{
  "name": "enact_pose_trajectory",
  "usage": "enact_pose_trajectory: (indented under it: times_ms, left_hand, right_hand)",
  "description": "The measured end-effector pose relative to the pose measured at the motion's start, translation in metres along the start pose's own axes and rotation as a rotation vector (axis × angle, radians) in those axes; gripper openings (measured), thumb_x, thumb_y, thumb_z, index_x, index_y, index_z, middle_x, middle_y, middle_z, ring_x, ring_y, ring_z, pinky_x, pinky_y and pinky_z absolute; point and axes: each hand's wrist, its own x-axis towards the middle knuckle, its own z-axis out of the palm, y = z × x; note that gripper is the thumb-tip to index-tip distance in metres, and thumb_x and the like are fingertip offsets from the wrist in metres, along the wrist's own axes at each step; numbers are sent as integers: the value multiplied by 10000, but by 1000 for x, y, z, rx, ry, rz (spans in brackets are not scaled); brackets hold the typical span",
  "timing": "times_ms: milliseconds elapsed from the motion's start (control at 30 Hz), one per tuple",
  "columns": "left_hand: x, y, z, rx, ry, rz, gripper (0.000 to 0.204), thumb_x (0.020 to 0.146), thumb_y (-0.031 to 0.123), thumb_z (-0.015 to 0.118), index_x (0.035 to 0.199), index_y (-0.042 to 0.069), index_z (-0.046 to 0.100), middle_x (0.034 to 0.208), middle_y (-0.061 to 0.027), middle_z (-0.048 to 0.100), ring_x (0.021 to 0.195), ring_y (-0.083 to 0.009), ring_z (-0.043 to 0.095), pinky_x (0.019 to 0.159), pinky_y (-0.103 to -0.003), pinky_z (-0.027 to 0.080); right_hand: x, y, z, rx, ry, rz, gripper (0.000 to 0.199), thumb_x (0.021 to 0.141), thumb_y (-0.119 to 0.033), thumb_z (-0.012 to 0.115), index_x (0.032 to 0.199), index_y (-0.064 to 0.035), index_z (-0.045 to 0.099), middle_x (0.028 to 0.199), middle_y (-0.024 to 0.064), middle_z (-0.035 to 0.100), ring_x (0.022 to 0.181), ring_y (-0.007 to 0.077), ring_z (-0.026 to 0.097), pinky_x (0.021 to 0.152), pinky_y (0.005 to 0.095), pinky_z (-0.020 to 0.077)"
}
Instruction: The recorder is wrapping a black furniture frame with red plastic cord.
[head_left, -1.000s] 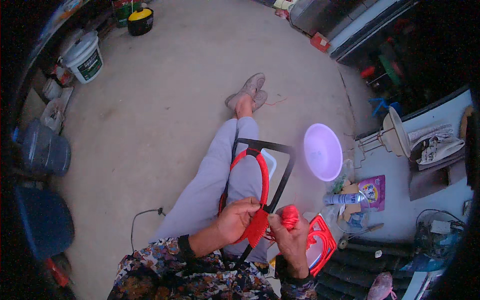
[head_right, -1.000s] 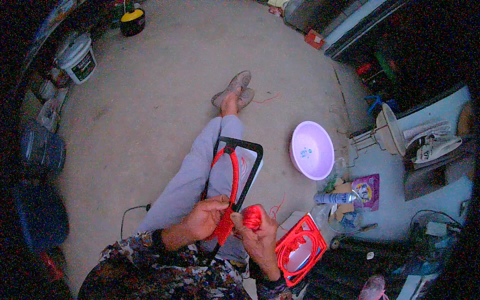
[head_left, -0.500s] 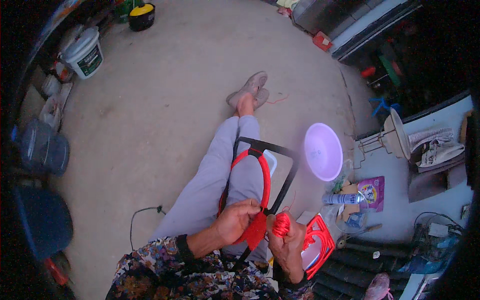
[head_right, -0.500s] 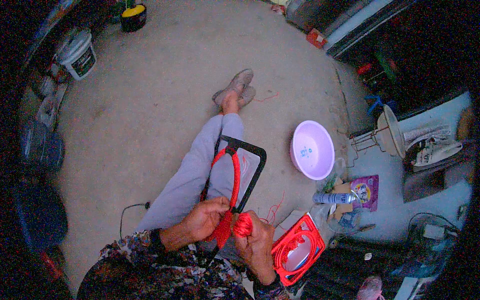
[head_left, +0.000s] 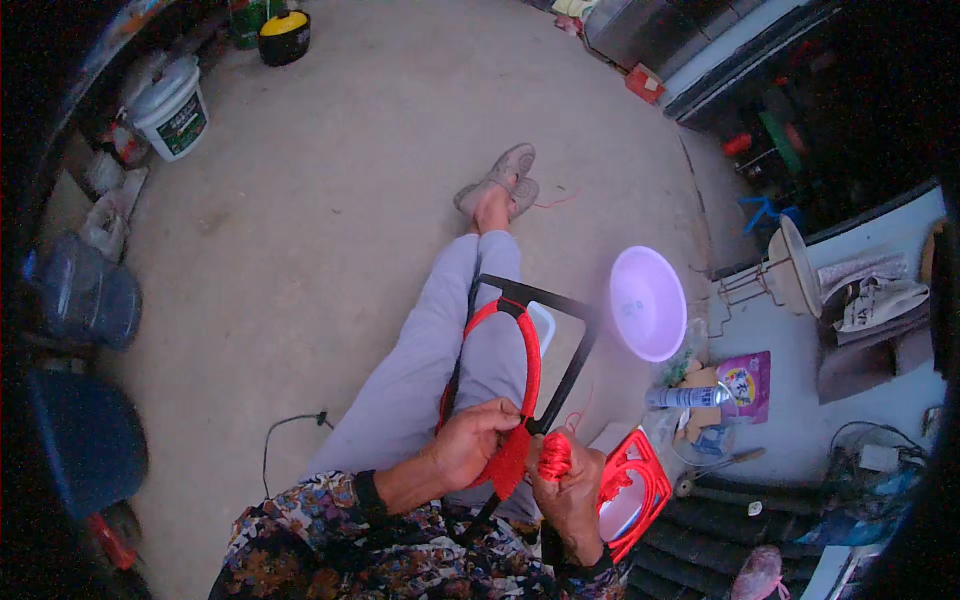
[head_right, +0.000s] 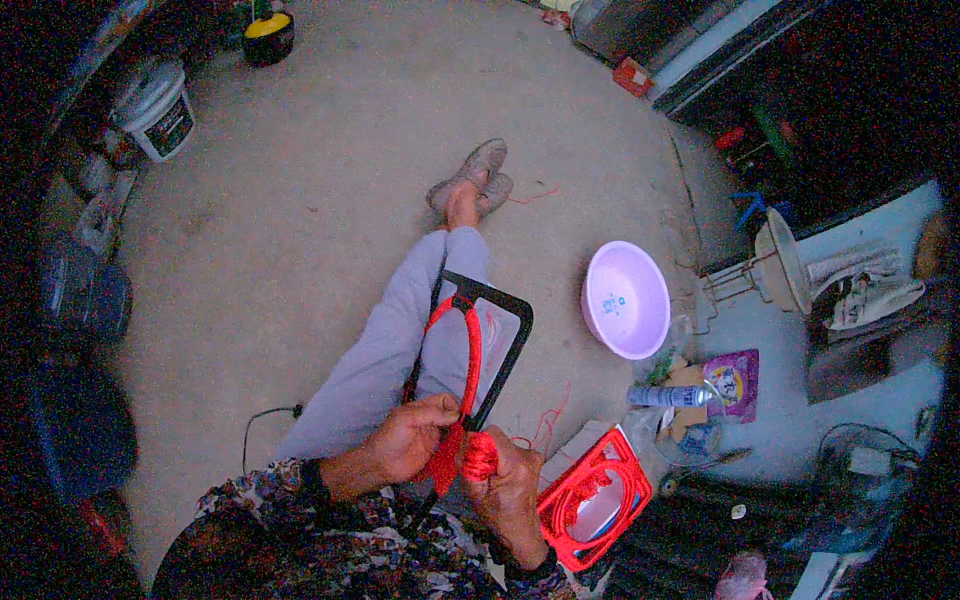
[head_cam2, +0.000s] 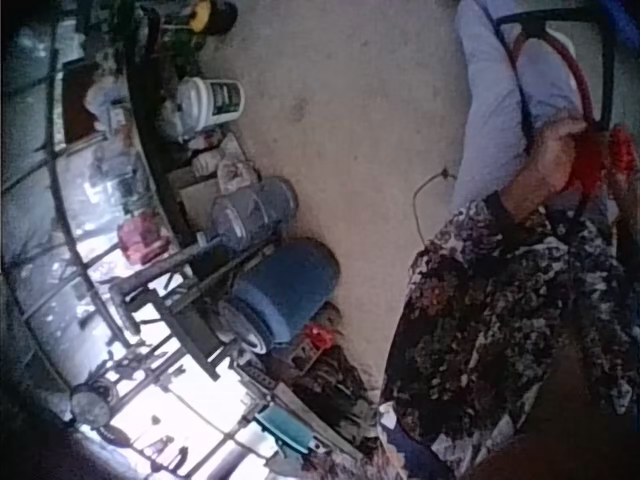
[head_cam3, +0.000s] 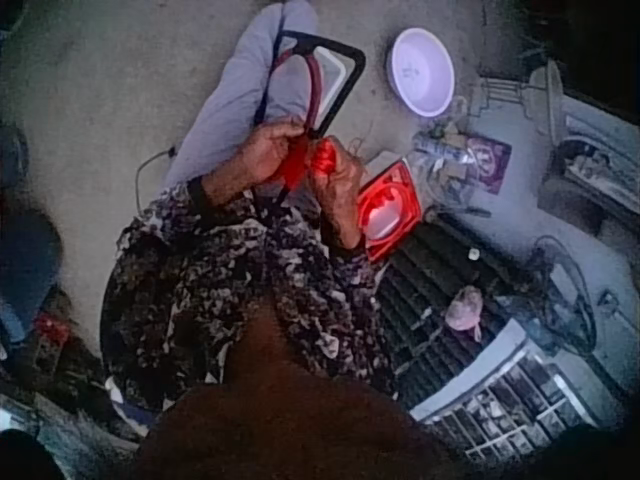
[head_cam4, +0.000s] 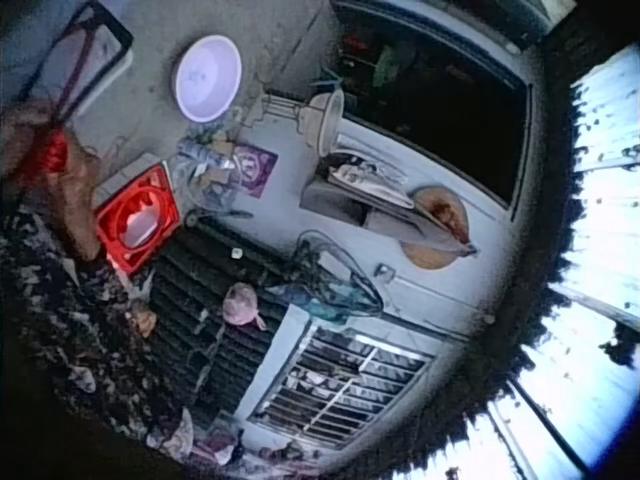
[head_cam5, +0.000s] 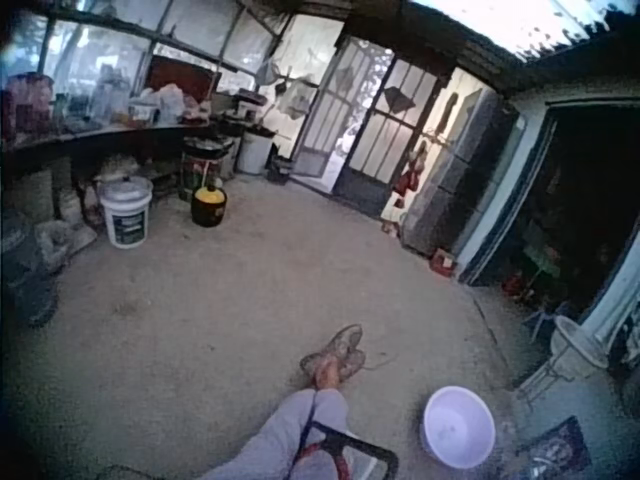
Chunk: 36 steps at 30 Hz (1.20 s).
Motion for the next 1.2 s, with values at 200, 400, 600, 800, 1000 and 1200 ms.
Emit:
enact_pose_trajectory:
  times_ms: [200, 400, 600, 800, 1000, 1200]
  left_hand:
    - [5, -8, -11, 5, -22, 43, 55, 830, 101, 553, 853, 59, 526, 824, -35, 578, 812, -164, 561, 794, -315, 435]
    - [4, -9, -15, -6, -59, 43, 72, 837, 101, 550, 881, 55, 517, 836, -44, 579, 829, -175, 571, 796, -324, 449]
    - [0, -6, -6, 2, -74, 13, 126, 881, 122, 537, 976, 40, 541, 914, -61, 610, 872, -182, 596, 805, -323, 468]
    - [-3, -3, -10, 55, -130, 25, 188, 896, 153, 533, 1035, 27, 552, 956, -82, 626, 881, -189, 614, 810, -335, 489]
    - [-12, 6, -11, 38, -145, -13, 209, 901, 185, 536, 1026, 17, 552, 877, -98, 637, 744, -226, 639, 654, -409, 530]
    - [-18, 7, -8, 112, -98, -54, 301, 904, 302, 530, 932, 4, 564, 798, -135, 626, 677, -254, 626, 598, -391, 516]
  right_hand:
    - [-6, 5, 1, -50, -9, 54, 201, 770, -86, 634, 673, -61, 460, 539, 86, 452, 494, 209, 487, 464, 319, 391]
    - [-5, 4, 2, -91, 16, -8, 232, 800, -88, 622, 646, -49, 452, 502, 71, 458, 456, 156, 468, 438, 309, 379]
    - [-6, 13, 8, 92, 59, 88, 263, 842, -91, 597, 634, -49, 440, 493, 4, 438, 465, 66, 426, 425, 270, 356]
    - [-6, 19, 8, 156, -22, 160, 230, 857, -103, 595, 673, -42, 473, 577, -18, 495, 500, 44, 425, 441, 230, 354]
    - [1, 1, -9, 561, -89, 391, 154, 840, -122, 629, 763, -14, 552, 656, -18, 539, 558, 40, 455, 475, 211, 370]
    - [-3, 19, -28, 253, -258, 167, 174, 827, -125, 650, 747, -5, 553, 648, -28, 532, 584, 49, 460, 511, 214, 380]
